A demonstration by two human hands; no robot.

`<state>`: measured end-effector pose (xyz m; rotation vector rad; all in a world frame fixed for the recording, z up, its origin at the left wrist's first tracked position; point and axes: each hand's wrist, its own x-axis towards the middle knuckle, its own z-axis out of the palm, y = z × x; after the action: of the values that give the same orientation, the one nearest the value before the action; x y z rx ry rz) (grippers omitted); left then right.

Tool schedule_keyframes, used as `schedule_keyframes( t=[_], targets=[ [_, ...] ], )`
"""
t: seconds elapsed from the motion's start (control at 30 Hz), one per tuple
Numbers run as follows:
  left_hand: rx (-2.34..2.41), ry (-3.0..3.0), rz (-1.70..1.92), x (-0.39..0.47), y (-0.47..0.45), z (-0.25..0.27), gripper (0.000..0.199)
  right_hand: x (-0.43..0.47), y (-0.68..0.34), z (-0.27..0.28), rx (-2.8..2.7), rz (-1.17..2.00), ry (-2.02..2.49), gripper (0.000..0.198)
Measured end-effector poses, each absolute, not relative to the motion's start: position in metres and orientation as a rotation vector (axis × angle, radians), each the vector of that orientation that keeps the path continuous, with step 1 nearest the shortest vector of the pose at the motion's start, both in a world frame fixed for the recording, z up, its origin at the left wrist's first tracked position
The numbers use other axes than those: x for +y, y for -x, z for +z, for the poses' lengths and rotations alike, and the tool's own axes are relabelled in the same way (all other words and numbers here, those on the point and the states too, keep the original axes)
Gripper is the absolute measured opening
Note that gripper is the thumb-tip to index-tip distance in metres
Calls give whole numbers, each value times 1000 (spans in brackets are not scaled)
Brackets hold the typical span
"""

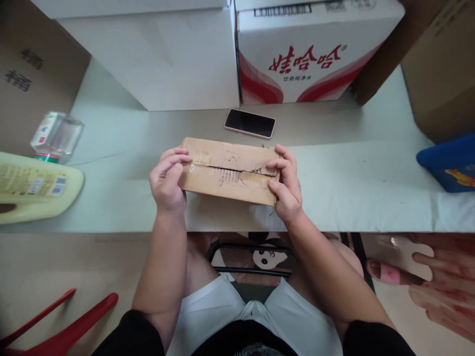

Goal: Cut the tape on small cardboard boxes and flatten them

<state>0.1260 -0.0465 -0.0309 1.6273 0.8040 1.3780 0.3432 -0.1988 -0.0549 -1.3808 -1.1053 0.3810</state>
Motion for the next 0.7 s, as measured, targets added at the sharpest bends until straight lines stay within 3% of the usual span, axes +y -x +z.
schedule_keyframes(
  t=[0.37,0.7],
  targets=[
    [834,-1630,1348,-46,-126,-31,17,-202,-343,-47,-1136,369,1416,22],
    [844,-1655,1342,-46,-125,-30,15,-203,-353,-32,-1378,429,1469,34]
  ],
)
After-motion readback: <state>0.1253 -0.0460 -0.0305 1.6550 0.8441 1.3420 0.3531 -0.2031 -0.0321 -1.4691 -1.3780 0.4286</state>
